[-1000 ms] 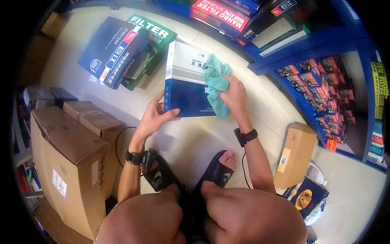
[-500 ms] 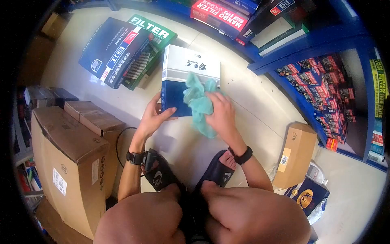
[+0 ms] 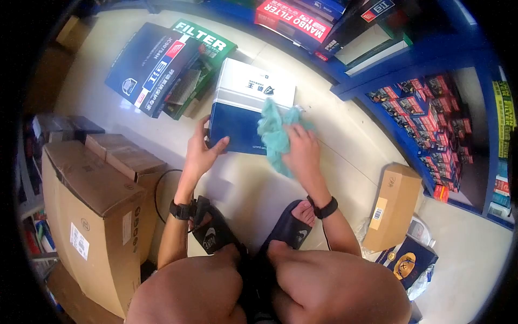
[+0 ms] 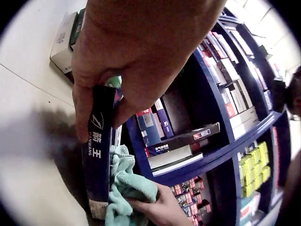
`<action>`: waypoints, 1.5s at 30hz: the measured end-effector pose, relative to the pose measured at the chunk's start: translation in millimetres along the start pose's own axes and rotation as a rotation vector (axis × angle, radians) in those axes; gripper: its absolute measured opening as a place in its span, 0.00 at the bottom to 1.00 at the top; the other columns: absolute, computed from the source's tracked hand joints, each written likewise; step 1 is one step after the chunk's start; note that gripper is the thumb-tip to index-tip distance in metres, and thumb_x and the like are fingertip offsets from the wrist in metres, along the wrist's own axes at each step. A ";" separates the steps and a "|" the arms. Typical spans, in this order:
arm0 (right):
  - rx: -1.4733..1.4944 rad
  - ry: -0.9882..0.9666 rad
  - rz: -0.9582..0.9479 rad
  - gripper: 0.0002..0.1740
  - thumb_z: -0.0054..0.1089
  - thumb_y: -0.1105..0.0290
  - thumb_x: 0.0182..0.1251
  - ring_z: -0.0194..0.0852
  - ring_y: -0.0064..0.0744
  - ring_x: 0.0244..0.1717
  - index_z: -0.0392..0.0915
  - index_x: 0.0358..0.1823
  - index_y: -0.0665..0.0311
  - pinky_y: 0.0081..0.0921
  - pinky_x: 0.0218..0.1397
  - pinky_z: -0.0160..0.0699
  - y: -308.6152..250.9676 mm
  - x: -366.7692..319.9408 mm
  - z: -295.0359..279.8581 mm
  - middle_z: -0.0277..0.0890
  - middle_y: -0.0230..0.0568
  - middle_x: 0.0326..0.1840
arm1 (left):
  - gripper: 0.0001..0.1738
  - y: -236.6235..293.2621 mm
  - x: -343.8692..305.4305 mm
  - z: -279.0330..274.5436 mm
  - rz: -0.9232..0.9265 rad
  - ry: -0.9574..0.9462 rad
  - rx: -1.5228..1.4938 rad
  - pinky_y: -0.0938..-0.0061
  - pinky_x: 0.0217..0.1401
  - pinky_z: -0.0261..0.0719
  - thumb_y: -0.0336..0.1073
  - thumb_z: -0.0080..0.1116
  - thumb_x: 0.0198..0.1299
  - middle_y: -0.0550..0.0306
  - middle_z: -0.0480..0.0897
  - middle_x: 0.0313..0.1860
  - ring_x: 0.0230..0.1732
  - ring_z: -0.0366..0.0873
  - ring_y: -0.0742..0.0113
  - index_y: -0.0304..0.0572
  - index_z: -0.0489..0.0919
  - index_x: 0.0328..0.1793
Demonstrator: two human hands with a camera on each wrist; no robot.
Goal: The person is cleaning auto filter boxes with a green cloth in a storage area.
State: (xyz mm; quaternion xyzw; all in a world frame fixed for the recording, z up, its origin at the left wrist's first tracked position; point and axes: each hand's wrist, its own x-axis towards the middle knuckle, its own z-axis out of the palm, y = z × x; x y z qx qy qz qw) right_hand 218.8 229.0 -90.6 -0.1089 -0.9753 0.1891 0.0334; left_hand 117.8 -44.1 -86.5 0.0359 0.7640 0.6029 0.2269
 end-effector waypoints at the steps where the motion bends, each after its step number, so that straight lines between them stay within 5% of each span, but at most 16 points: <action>1: 0.020 -0.002 -0.071 0.37 0.80 0.72 0.50 0.80 0.54 0.60 0.85 0.68 0.56 0.49 0.65 0.82 -5.5 -8.4 0.6 0.83 0.39 0.67 | 0.45 2.4 0.9 -0.8 -0.001 0.003 0.000 0.62 0.50 0.99 0.32 0.72 0.75 0.33 0.83 0.65 0.57 0.91 0.54 0.36 0.58 0.91; 4: 0.059 -0.006 -0.160 0.37 0.78 0.73 0.50 0.79 0.54 0.61 0.85 0.68 0.57 0.49 0.66 0.81 -16.6 -21.7 -1.3 0.83 0.41 0.67 | 0.43 1.0 5.3 -3.8 -0.034 0.067 0.022 0.67 0.46 0.96 0.31 0.73 0.73 0.36 0.88 0.56 0.51 0.93 0.58 0.34 0.64 0.89; 6: 0.078 -0.009 -0.178 0.37 0.77 0.73 0.50 0.79 0.56 0.61 0.86 0.68 0.58 0.49 0.67 0.80 -19.9 -21.3 -4.0 0.84 0.43 0.66 | 0.42 -8.3 9.3 -7.1 0.086 0.057 0.096 0.66 0.44 0.97 0.29 0.72 0.73 0.38 0.89 0.61 0.52 0.92 0.60 0.36 0.66 0.91; 9: 0.061 -0.020 -0.168 0.37 0.76 0.75 0.51 0.78 0.56 0.62 0.86 0.68 0.58 0.48 0.67 0.80 -20.8 -15.0 -2.7 0.83 0.44 0.68 | 0.43 4.8 5.6 -9.2 0.006 0.003 0.037 0.67 0.45 0.96 0.27 0.70 0.74 0.40 0.88 0.68 0.53 0.90 0.62 0.37 0.64 0.92; 11: 0.013 0.012 -0.131 0.38 0.79 0.73 0.50 0.78 0.52 0.61 0.86 0.69 0.53 0.49 0.64 0.82 -17.0 1.0 5.4 0.81 0.37 0.70 | 0.42 5.4 5.3 -10.4 0.004 -0.005 0.031 0.68 0.45 0.96 0.26 0.69 0.74 0.40 0.87 0.68 0.52 0.90 0.63 0.36 0.64 0.92; 16: -0.101 0.094 -0.049 0.36 0.79 0.71 0.52 0.80 0.54 0.62 0.87 0.68 0.53 0.51 0.64 0.84 0.2 72.5 13.5 0.83 0.39 0.68 | 0.43 -2.5 5.1 -13.1 0.036 -0.015 0.025 0.69 0.46 0.96 0.24 0.69 0.74 0.41 0.87 0.69 0.52 0.89 0.64 0.34 0.63 0.92; 18: -0.088 0.075 -0.019 0.35 0.79 0.70 0.53 0.81 0.56 0.62 0.87 0.68 0.53 0.52 0.64 0.85 8.7 98.5 14.1 0.85 0.40 0.66 | 0.46 -5.3 5.1 -16.3 -0.007 -0.093 0.058 0.62 0.50 1.00 0.33 0.72 0.75 0.40 0.82 0.74 0.56 0.90 0.58 0.33 0.60 0.93; 22: 0.024 0.175 -0.038 0.32 0.79 0.68 0.55 0.85 0.61 0.58 0.88 0.66 0.56 0.52 0.65 0.85 17.8 116.2 12.2 0.87 0.45 0.60 | 0.47 -8.4 3.0 -13.0 0.018 -0.068 0.003 0.62 0.50 1.00 0.34 0.73 0.74 0.40 0.83 0.73 0.56 0.90 0.59 0.34 0.61 0.93; 27: 0.071 0.137 -0.108 0.32 0.78 0.68 0.55 0.84 0.62 0.58 0.87 0.65 0.58 0.51 0.66 0.85 4.6 81.1 3.0 0.85 0.47 0.60 | 0.46 2.9 1.3 -7.7 0.014 0.003 0.124 0.64 0.48 0.99 0.35 0.73 0.74 0.39 0.86 0.69 0.51 0.92 0.60 0.36 0.62 0.93; 29: 0.051 -0.054 -0.110 0.32 0.78 0.68 0.55 0.81 0.60 0.59 0.86 0.65 0.58 0.50 0.65 0.84 -15.6 50.6 -1.4 0.83 0.46 0.61 | 0.46 2.3 1.5 -5.3 0.025 0.013 0.127 0.65 0.47 0.98 0.34 0.73 0.74 0.38 0.87 0.66 0.49 0.92 0.60 0.35 0.62 0.93; 37: 0.160 0.025 -0.238 0.28 0.75 0.67 0.58 0.81 0.55 0.57 0.86 0.62 0.58 0.49 0.62 0.85 -49.3 -0.4 -7.0 0.82 0.42 0.60 | 0.41 12.4 -1.3 -3.1 0.019 0.098 0.147 0.69 0.39 0.94 0.33 0.77 0.71 0.39 0.90 0.52 0.40 0.93 0.62 0.31 0.70 0.84; 40: 0.188 0.055 -0.181 0.28 0.77 0.66 0.57 0.82 0.54 0.57 0.86 0.62 0.58 0.48 0.62 0.85 -49.1 1.2 -16.9 0.83 0.41 0.59 | 0.37 26.2 -1.9 -0.8 0.055 0.142 0.069 0.73 0.43 0.92 0.32 0.80 0.68 0.44 0.90 0.54 0.44 0.91 0.65 0.32 0.75 0.79; 42: 0.177 0.068 -0.154 0.29 0.78 0.66 0.56 0.82 0.54 0.58 0.85 0.63 0.57 0.47 0.62 0.85 -47.5 2.8 -23.0 0.83 0.41 0.59 | 0.34 33.0 -1.1 -1.5 0.349 0.271 0.044 0.74 0.53 0.89 0.30 0.81 0.66 0.51 0.89 0.56 0.50 0.89 0.69 0.34 0.78 0.76; 45: 0.188 0.147 -0.084 0.32 0.80 0.67 0.54 0.82 0.55 0.61 0.84 0.64 0.57 0.48 0.64 0.85 -40.3 7.6 -33.6 0.83 0.42 0.60 | 0.31 55.6 -6.7 -5.4 0.435 0.343 -0.035 0.74 0.61 0.86 0.28 0.81 0.66 0.56 0.88 0.60 0.56 0.86 0.71 0.34 0.80 0.72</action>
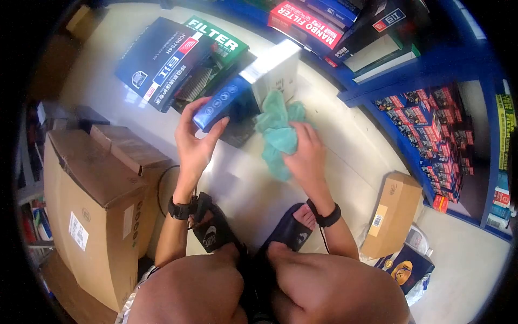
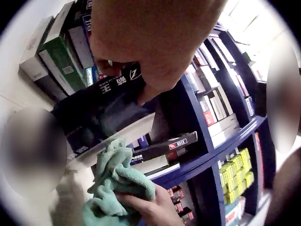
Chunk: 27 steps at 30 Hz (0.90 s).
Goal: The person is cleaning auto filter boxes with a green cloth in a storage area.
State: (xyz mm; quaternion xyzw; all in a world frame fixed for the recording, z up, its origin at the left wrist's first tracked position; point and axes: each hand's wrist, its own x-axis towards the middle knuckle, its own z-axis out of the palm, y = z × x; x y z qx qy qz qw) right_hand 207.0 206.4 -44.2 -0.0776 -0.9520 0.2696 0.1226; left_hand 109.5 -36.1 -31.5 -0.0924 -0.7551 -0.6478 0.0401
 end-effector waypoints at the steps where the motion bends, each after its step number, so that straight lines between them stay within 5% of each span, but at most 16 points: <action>1: 0.018 0.005 0.033 0.34 0.81 0.67 0.53 0.82 0.56 0.63 0.83 0.65 0.57 0.49 0.65 0.85 2.4 1.7 -6.6 0.83 0.43 0.61 | 0.28 7.1 0.7 -2.1 -0.051 -0.008 0.009 0.74 0.62 0.85 0.27 0.82 0.65 0.57 0.89 0.57 0.54 0.87 0.72 0.34 0.82 0.68; 9: 0.016 0.136 0.173 0.38 0.83 0.69 0.52 0.83 0.60 0.65 0.82 0.68 0.59 0.50 0.68 0.84 -1.0 10.0 -53.7 0.83 0.49 0.64 | 0.21 10.7 -4.5 12.0 0.054 0.019 0.277 0.75 0.54 0.85 0.33 0.83 0.64 0.58 0.93 0.48 0.46 0.87 0.75 0.33 0.86 0.58; 12: 0.073 0.212 0.092 0.39 0.83 0.69 0.50 0.83 0.61 0.64 0.81 0.68 0.59 0.50 0.67 0.84 -19.1 16.4 -74.5 0.84 0.51 0.62 | 0.22 9.6 -5.7 19.1 0.102 0.002 0.227 0.70 0.52 0.85 0.34 0.86 0.58 0.52 0.94 0.47 0.42 0.88 0.67 0.35 0.90 0.57; 16: 0.064 0.225 -0.148 0.39 0.82 0.70 0.50 0.83 0.59 0.62 0.82 0.69 0.58 0.48 0.65 0.84 -66.6 29.0 -96.4 0.83 0.49 0.62 | 0.25 6.3 -10.2 21.6 0.255 -0.072 0.228 0.67 0.56 0.86 0.35 0.85 0.58 0.49 0.94 0.54 0.50 0.90 0.61 0.37 0.92 0.61; 20: -0.016 0.137 -0.370 0.35 0.78 0.71 0.51 0.82 0.56 0.58 0.86 0.66 0.56 0.47 0.60 0.84 -105.8 38.5 -82.8 0.83 0.47 0.61 | 0.22 -11.8 -23.3 16.0 0.147 -0.124 0.240 0.64 0.56 0.87 0.29 0.81 0.56 0.45 0.93 0.53 0.53 0.92 0.52 0.36 0.92 0.59; 27: -0.012 0.091 -0.345 0.33 0.74 0.73 0.50 0.78 0.54 0.56 0.88 0.63 0.52 0.48 0.58 0.83 -109.8 55.2 -42.5 0.82 0.46 0.62 | 0.20 -2.7 -22.7 18.9 0.162 -0.086 0.180 0.61 0.55 0.87 0.27 0.79 0.54 0.44 0.93 0.52 0.54 0.93 0.47 0.36 0.93 0.55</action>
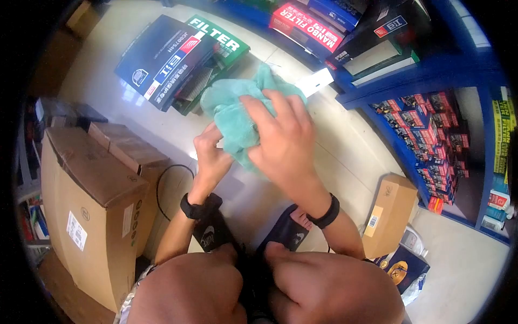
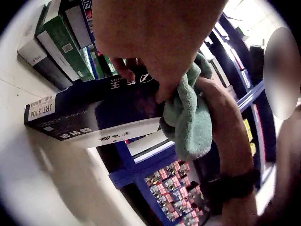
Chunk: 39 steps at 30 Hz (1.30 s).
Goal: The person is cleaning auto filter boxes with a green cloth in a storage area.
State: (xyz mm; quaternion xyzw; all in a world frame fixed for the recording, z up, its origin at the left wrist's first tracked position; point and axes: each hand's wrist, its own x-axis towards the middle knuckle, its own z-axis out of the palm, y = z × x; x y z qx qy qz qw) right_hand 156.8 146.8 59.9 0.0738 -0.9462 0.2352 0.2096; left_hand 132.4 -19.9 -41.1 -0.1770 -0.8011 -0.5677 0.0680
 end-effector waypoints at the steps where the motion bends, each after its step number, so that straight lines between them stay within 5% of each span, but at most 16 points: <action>1: -0.021 0.007 0.006 0.33 0.73 0.74 0.50 0.78 0.54 0.57 0.88 0.63 0.52 0.48 0.59 0.83 2.8 0.4 0.2 0.82 0.46 0.62 | 0.22 -1.9 2.6 0.7 0.064 0.007 0.005 0.63 0.53 0.87 0.27 0.80 0.54 0.46 0.93 0.50 0.51 0.92 0.51 0.37 0.93 0.57; 5: -0.291 0.101 0.028 0.30 0.78 0.71 0.49 0.80 0.52 0.56 0.87 0.59 0.54 0.48 0.57 0.85 40.3 6.8 -2.8 0.82 0.42 0.58 | 0.27 3.4 5.3 -0.4 0.014 -0.048 0.026 0.69 0.46 0.85 0.28 0.83 0.51 0.51 0.92 0.42 0.40 0.87 0.63 0.42 0.94 0.62; 12: -0.313 0.183 0.162 0.31 0.76 0.75 0.49 0.84 0.55 0.55 0.89 0.60 0.50 0.49 0.60 0.87 118.6 31.9 -29.7 0.85 0.46 0.59 | 0.24 12.4 7.2 0.3 -0.022 -0.076 0.048 0.71 0.52 0.86 0.26 0.82 0.53 0.51 0.95 0.44 0.42 0.89 0.67 0.36 0.95 0.60; 20: -0.272 -0.003 0.114 0.41 0.75 0.74 0.47 0.80 0.56 0.61 0.85 0.69 0.50 0.47 0.60 0.85 43.1 0.6 -27.5 0.80 0.44 0.67 | 0.26 11.0 6.4 -0.9 -0.037 -0.106 0.023 0.71 0.53 0.84 0.25 0.83 0.51 0.52 0.94 0.42 0.43 0.88 0.67 0.35 0.94 0.61; 23: -0.211 -0.038 0.067 0.43 0.75 0.72 0.50 0.75 0.59 0.63 0.80 0.75 0.56 0.49 0.62 0.83 24.2 -3.2 -23.7 0.74 0.53 0.71 | 0.30 0.3 6.8 0.8 0.005 -0.047 -0.020 0.69 0.44 0.83 0.28 0.82 0.48 0.53 0.89 0.35 0.35 0.81 0.65 0.42 0.94 0.63; 25: -0.181 -0.040 0.076 0.46 0.79 0.62 0.55 0.70 0.61 0.64 0.75 0.77 0.66 0.57 0.65 0.78 20.8 -2.6 -23.7 0.70 0.60 0.70 | 0.31 2.1 8.2 -0.6 0.004 -0.056 -0.024 0.69 0.44 0.83 0.27 0.82 0.47 0.53 0.89 0.34 0.35 0.81 0.65 0.42 0.94 0.63; 30: -0.145 -0.078 0.055 0.44 0.75 0.62 0.60 0.70 0.65 0.65 0.73 0.78 0.69 0.59 0.66 0.76 30.7 -2.2 -28.1 0.69 0.63 0.71 | 0.31 9.4 11.2 -4.0 0.002 -0.085 0.033 0.69 0.44 0.82 0.27 0.81 0.47 0.53 0.88 0.34 0.36 0.81 0.66 0.40 0.93 0.64; 33: -0.052 -0.067 0.048 0.41 0.74 0.68 0.60 0.72 0.63 0.65 0.75 0.77 0.68 0.55 0.67 0.77 40.7 4.0 -36.3 0.71 0.59 0.71 | 0.30 9.1 13.8 -8.2 -0.021 -0.095 0.006 0.69 0.47 0.85 0.26 0.82 0.48 0.51 0.90 0.39 0.41 0.86 0.64 0.38 0.93 0.63; 35: 0.006 -0.083 0.057 0.40 0.73 0.71 0.59 0.74 0.61 0.65 0.77 0.76 0.67 0.53 0.68 0.78 42.7 8.8 -39.1 0.72 0.57 0.70 | 0.27 19.5 17.4 -13.7 -0.130 -0.005 -0.266 0.69 0.62 0.86 0.25 0.85 0.52 0.50 0.92 0.53 0.56 0.88 0.65 0.37 0.93 0.61; 37: 0.011 -0.072 0.065 0.37 0.74 0.75 0.57 0.77 0.56 0.64 0.81 0.72 0.65 0.48 0.68 0.80 44.7 13.2 -38.2 0.76 0.51 0.69 | 0.23 16.0 19.8 -21.9 -0.121 -0.026 -0.228 0.68 0.62 0.87 0.24 0.85 0.53 0.50 0.91 0.54 0.59 0.88 0.64 0.35 0.93 0.57; 39: 0.031 -0.069 0.064 0.35 0.75 0.75 0.57 0.78 0.56 0.63 0.82 0.70 0.65 0.48 0.68 0.81 45.6 19.4 -33.7 0.76 0.50 0.67 | 0.22 12.4 21.6 -27.3 0.084 -0.040 0.013 0.70 0.59 0.88 0.24 0.85 0.53 0.51 0.90 0.52 0.56 0.88 0.65 0.30 0.92 0.55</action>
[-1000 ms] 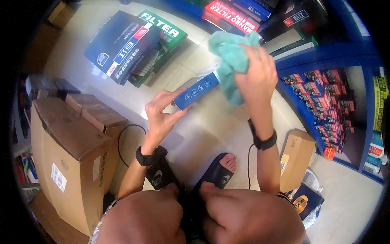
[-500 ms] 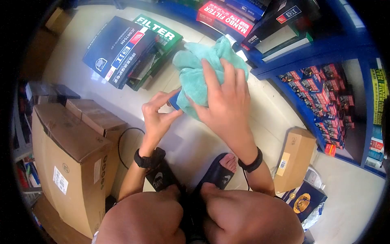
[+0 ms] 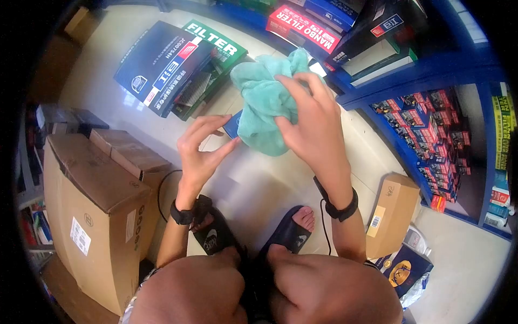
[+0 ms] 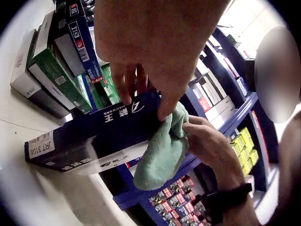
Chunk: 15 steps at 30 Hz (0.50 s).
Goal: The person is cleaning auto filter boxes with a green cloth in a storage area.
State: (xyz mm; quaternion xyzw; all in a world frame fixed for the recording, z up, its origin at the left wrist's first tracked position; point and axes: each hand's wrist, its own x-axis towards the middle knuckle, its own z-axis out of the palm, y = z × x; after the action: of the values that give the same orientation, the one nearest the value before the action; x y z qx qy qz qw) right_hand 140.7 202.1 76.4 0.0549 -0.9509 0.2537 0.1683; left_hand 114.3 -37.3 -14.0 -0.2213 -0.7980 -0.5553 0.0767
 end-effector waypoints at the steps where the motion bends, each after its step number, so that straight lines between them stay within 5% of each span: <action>1: 0.020 0.002 0.000 0.32 0.75 0.74 0.57 0.79 0.56 0.62 0.84 0.67 0.65 0.48 0.67 0.81 -1.3 1.6 1.9 0.77 0.49 0.65 | 0.22 -1.3 0.6 -2.4 -0.001 0.001 -0.001 0.70 0.59 0.88 0.24 0.85 0.53 0.51 0.90 0.52 0.56 0.88 0.65 0.30 0.92 0.55; 4: -0.017 -0.076 -0.005 0.34 0.77 0.76 0.51 0.80 0.56 0.62 0.85 0.66 0.62 0.47 0.67 0.80 -12.5 3.6 3.0 0.79 0.48 0.64 | 0.23 -7.7 2.0 -6.6 -0.050 -0.062 0.067 0.71 0.55 0.89 0.23 0.86 0.52 0.51 0.90 0.52 0.52 0.88 0.66 0.26 0.91 0.55; 6: -0.015 -0.098 -0.057 0.34 0.78 0.75 0.51 0.79 0.55 0.62 0.85 0.65 0.61 0.47 0.66 0.80 -24.9 -2.1 7.6 0.79 0.47 0.64 | 0.23 -15.8 0.1 -3.1 -0.061 0.002 0.026 0.70 0.49 0.85 0.26 0.85 0.50 0.53 0.91 0.42 0.42 0.90 0.64 0.34 0.93 0.55; 11: -0.032 -0.091 -0.065 0.35 0.80 0.73 0.50 0.78 0.53 0.64 0.86 0.65 0.59 0.46 0.66 0.80 -29.4 -7.2 16.8 0.79 0.44 0.64 | 0.23 -13.4 -6.0 1.8 -0.118 0.030 -0.079 0.70 0.50 0.85 0.27 0.85 0.50 0.54 0.91 0.40 0.41 0.90 0.65 0.35 0.94 0.55; 15: -0.091 0.047 0.008 0.33 0.83 0.70 0.49 0.80 0.54 0.61 0.86 0.62 0.59 0.48 0.65 0.82 22.7 11.5 14.3 0.80 0.42 0.63 | 0.25 -6.4 -3.1 -1.9 -0.093 -0.008 -0.016 0.70 0.52 0.84 0.27 0.85 0.50 0.55 0.91 0.39 0.41 0.89 0.67 0.38 0.95 0.58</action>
State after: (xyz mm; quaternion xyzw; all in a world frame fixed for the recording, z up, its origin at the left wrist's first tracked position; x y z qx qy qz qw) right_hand 121.4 214.3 58.2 0.0374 -0.9575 0.2122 0.1917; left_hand 114.1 -41.7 -19.9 -0.1868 -0.8033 -0.5636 0.0457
